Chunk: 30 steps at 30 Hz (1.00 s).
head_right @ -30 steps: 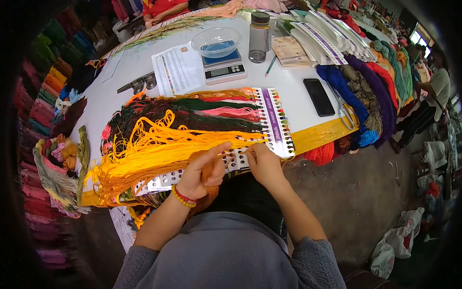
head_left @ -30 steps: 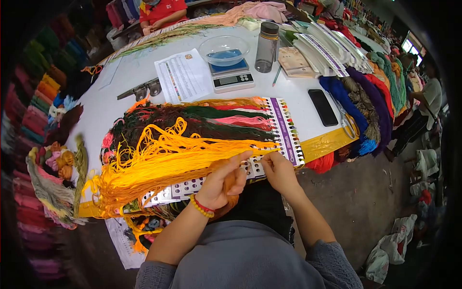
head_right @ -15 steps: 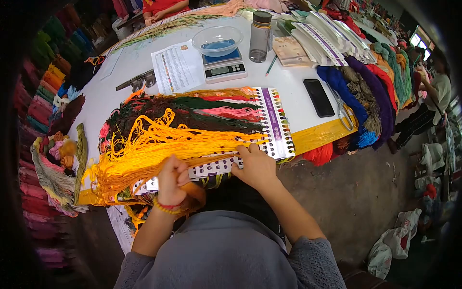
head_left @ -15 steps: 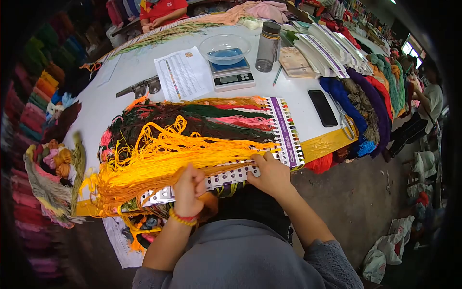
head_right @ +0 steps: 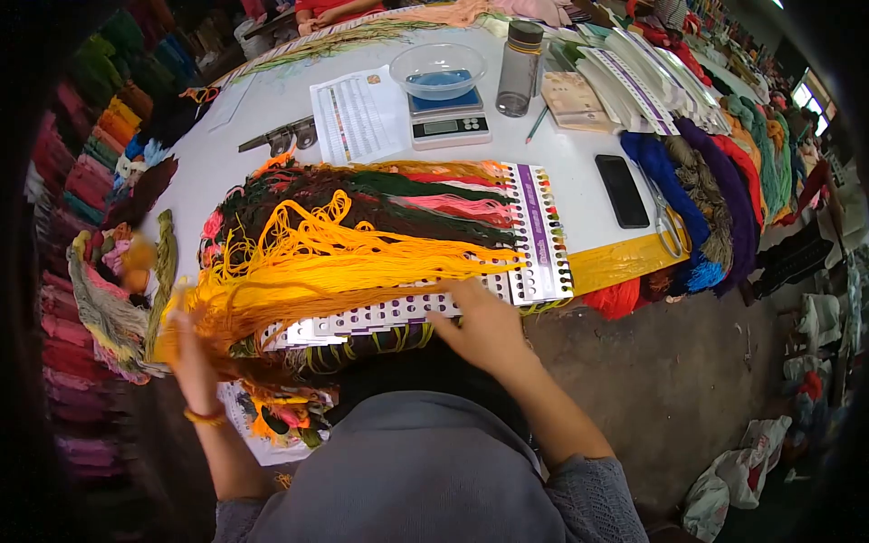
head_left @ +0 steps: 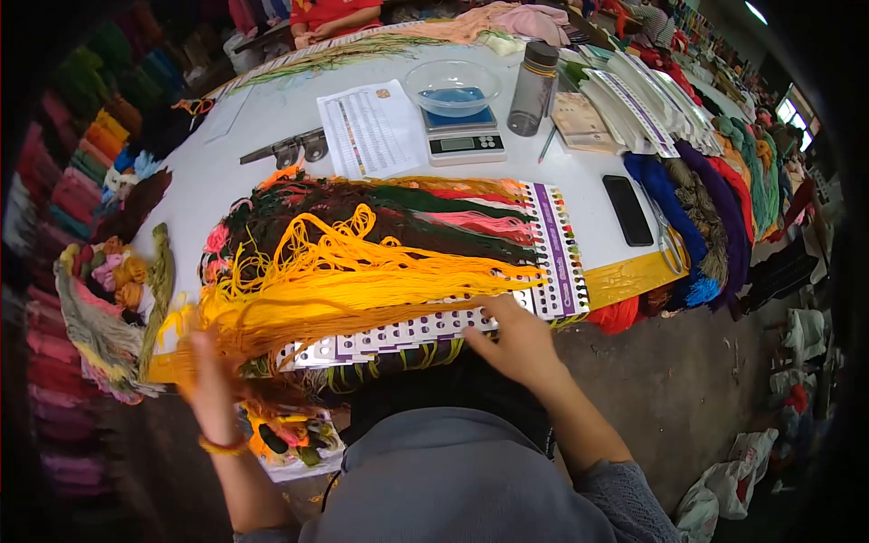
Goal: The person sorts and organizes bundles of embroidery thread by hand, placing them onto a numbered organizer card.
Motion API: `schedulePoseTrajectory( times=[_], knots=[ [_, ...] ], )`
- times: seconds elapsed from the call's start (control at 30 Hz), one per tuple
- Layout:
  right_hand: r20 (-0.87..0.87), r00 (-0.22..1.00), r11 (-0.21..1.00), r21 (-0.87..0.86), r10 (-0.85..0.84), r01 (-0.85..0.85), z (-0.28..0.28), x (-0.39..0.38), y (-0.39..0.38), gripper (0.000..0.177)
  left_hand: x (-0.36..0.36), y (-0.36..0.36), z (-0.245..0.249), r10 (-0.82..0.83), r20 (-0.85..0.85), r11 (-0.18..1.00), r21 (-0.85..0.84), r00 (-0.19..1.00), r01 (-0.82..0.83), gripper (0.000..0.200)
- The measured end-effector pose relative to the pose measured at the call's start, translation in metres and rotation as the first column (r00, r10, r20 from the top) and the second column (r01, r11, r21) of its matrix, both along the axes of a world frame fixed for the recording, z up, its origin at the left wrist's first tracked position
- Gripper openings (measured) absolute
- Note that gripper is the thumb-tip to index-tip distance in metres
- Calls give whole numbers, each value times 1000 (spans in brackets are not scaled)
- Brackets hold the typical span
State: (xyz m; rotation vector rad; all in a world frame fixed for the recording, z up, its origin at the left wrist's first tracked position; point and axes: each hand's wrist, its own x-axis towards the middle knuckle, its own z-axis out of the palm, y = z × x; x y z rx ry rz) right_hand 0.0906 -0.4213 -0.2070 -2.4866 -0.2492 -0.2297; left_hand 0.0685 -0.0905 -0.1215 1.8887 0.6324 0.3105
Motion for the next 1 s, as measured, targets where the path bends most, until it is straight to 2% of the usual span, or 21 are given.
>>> schedulePoseTrajectory(
  times=[0.03,0.07,0.1,0.13,0.17,0.2,0.23,0.27,0.3,0.33,0.4,0.47,0.53,0.57,0.6,0.63,0.7,0.8,0.87,0.93,1.0],
  knots=[
    [-48,995,982,172,91,-82,4,-3,12,35,-2,-9,-24,-300,74,930,-199,951,308,54],
    [-32,980,932,317,198,-177,2,-7,25,32,-8,-39,-45,-455,154,804,-354,877,479,52],
    [-81,942,876,401,324,-267,4,-12,39,28,-9,-65,-62,-633,181,545,-586,753,600,49],
    [-119,886,804,486,449,-343,6,-16,49,25,-11,-97,-69,-702,225,341,-726,675,597,47],
    [-117,881,802,483,458,-352,2,-20,55,25,-9,-117,-80,-682,292,292,-732,671,616,47],
    [-152,885,768,574,440,-283,-4,-23,59,23,-5,-127,-86,-661,356,238,-735,660,635,48],
    [-192,887,728,655,420,-203,-7,-24,60,22,-3,-125,-84,-661,358,235,-736,660,635,48],
    [-197,887,733,651,417,-200,-7,-25,59,22,0,-124,-79,-648,366,130,-811,668,570,48],
    [-282,852,572,820,441,-25,-6,-25,58,18,1,-123,-77,-633,370,22,-869,680,495,49],
    [-348,802,373,912,486,170,-6,-25,58,14,1,-122,-77,-629,371,23,-870,683,493,49],
    [-341,806,367,915,484,167,-2,-24,57,11,2,-119,-76,-637,337,28,-889,693,457,51],
    [-402,742,454,878,536,148,-1,-22,52,11,4,-112,-85,-632,351,-5,-893,691,449,49],
    [-396,747,409,894,535,181,-2,-22,54,10,3,-110,-91,-623,364,-41,-899,692,436,47],
    [-387,750,364,908,536,208,-3,-22,56,10,3,-110,-87,-616,321,44,-898,719,439,43],
    [-387,748,364,908,538,208,-5,-22,56,10,2,-110,-84,-604,280,129,-889,746,438,39],
    [-410,736,385,897,538,218,-9,-22,55,10,0,-111,-82,-603,280,130,-889,747,438,39],
    [-435,724,408,884,535,229,-10,-22,55,10,-3,-113,-78,-523,200,307,-863,829,402,28],
    [-424,736,422,883,528,206,-9,-24,56,11,-4,-116,-72,-495,231,363,-821,838,441,23],
    [-450,729,456,864,515,212,-8,-24,56,10,-5,-115,-75,-495,235,347,-829,836,439,22],
    [-441,736,441,871,513,215,-6,-25,57,10,-5,-113,-75,-495,240,331,-837,835,436,21],
    [-431,744,426,878,510,217,-6,-25,58,10,-5,-113,-74,-493,211,368,-828,844,422,22]
  ],
)
